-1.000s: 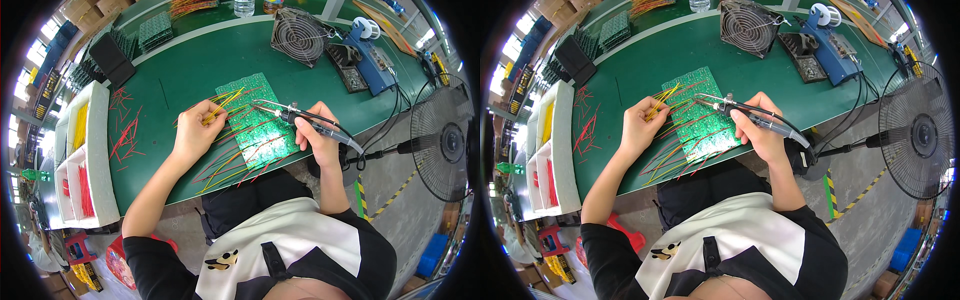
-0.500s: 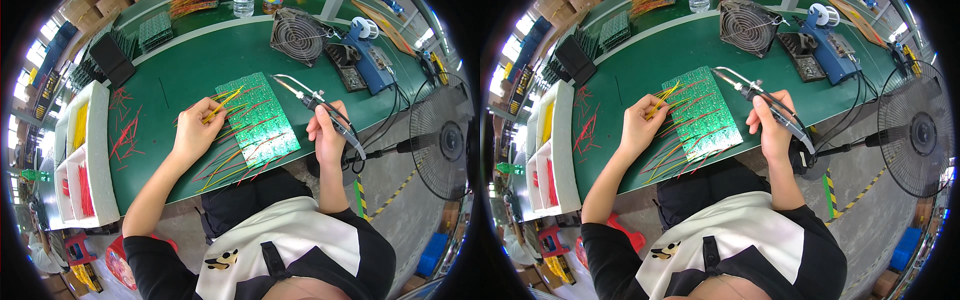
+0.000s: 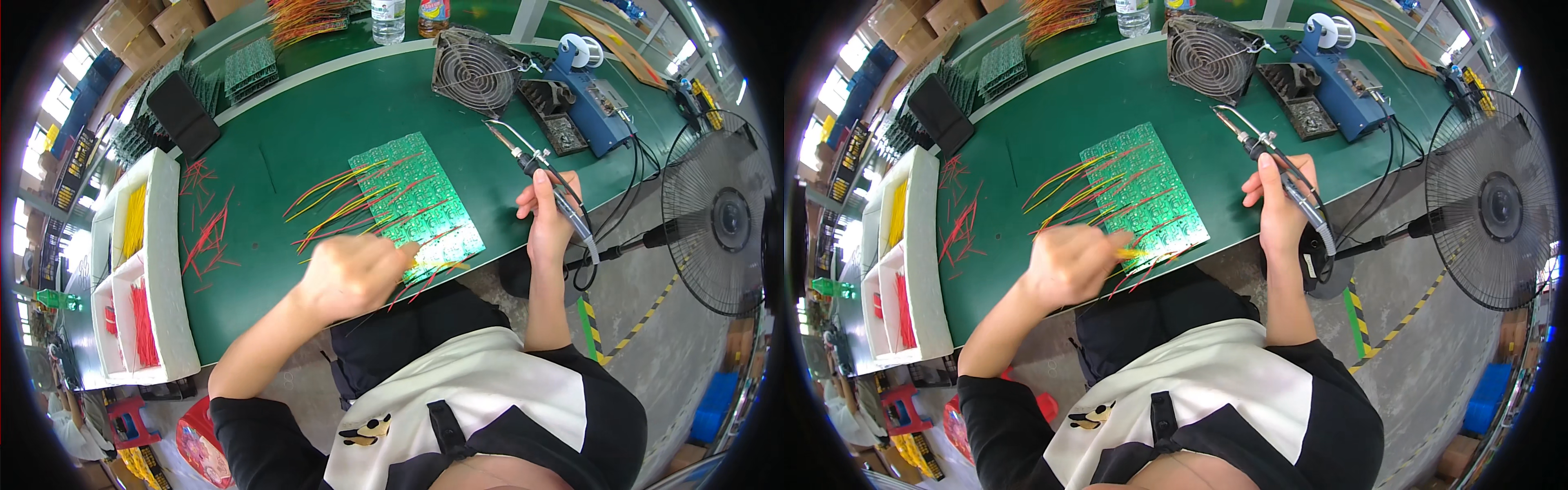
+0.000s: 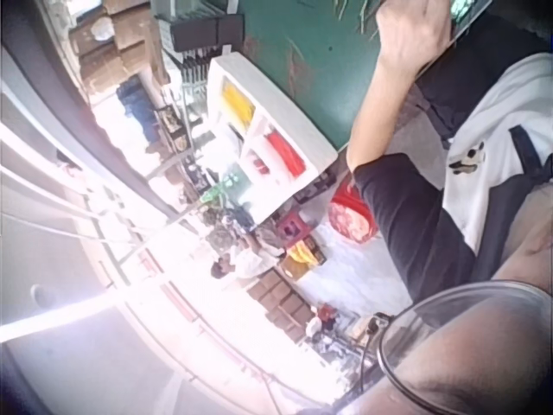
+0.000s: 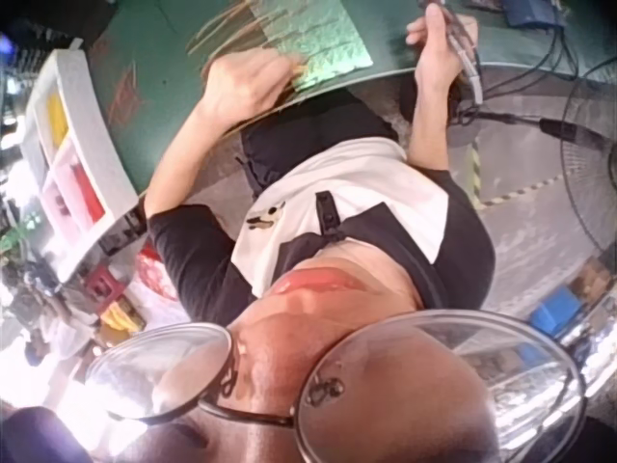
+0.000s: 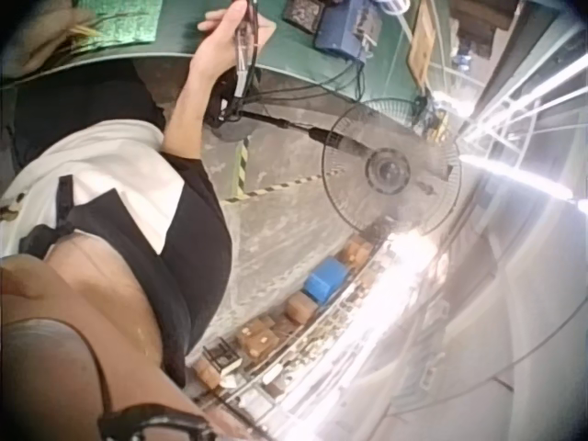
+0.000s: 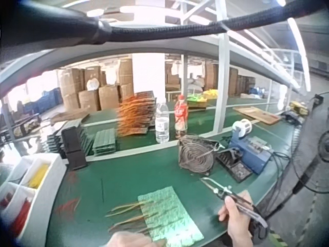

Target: The person takes wires from a sorting container, positions them onto a circuit board, and solders them onto the board using a soldering iron.

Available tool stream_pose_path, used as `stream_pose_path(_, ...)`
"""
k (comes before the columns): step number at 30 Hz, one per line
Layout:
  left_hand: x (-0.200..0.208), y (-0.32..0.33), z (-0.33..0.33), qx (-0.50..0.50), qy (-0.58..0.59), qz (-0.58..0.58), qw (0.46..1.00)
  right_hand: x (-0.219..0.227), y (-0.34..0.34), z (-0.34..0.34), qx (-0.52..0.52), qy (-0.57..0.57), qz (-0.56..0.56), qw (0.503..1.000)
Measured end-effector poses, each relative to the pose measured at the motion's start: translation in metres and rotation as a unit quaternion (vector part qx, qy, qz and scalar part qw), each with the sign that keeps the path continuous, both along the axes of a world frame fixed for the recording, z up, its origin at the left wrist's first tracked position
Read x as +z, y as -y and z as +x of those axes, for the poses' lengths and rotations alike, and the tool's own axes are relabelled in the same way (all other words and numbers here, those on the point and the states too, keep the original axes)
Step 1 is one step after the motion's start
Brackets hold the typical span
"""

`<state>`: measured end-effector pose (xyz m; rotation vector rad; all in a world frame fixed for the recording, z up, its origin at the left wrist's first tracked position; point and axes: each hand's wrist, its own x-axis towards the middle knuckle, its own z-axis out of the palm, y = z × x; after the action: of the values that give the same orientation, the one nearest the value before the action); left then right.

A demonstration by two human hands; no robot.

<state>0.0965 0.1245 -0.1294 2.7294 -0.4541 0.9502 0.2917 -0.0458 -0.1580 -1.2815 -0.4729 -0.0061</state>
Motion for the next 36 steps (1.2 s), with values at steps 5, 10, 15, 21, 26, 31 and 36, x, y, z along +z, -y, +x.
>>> stream_pose_path(5, -0.016, 0.000, 0.001, 0.004, -0.038, 0.039, 0.999, -0.001, 0.000, -0.001, -0.006, 0.018, -0.007, 1.000)
stream_pose_path(10, -0.017, -0.002, 0.003, 0.022, -0.044, 0.074, 0.996, 0.001, -0.003, -0.001, -0.042, 0.016, 0.023, 0.999)
stream_pose_path(15, -0.016, -0.006, 0.007, 0.065, -0.034, 0.094, 0.993, -0.002, -0.002, -0.001, -0.046, 0.022, 0.034, 0.998)
stream_pose_path(21, -0.015, -0.015, 0.009, 0.054, -0.058, 0.007, 0.997, -0.005, 0.000, -0.001, -0.050, 0.034, 0.047, 0.997)
stream_pose_path(26, -0.004, -0.015, 0.004, 0.081, -0.113, -0.162, 0.977, -0.005, 0.001, -0.002, -0.047, 0.045, 0.065, 0.996)
stream_pose_path(31, -0.004, -0.026, 0.005, 0.135, -0.132, -0.352, 0.917, -0.006, 0.002, -0.002, -0.037, 0.046, 0.057, 0.997)
stream_pose_path(36, -0.017, -0.041, 0.011, 0.220, -0.138, -0.408, 0.875, -0.001, 0.003, -0.009, -0.015, 0.020, 0.052, 0.998)
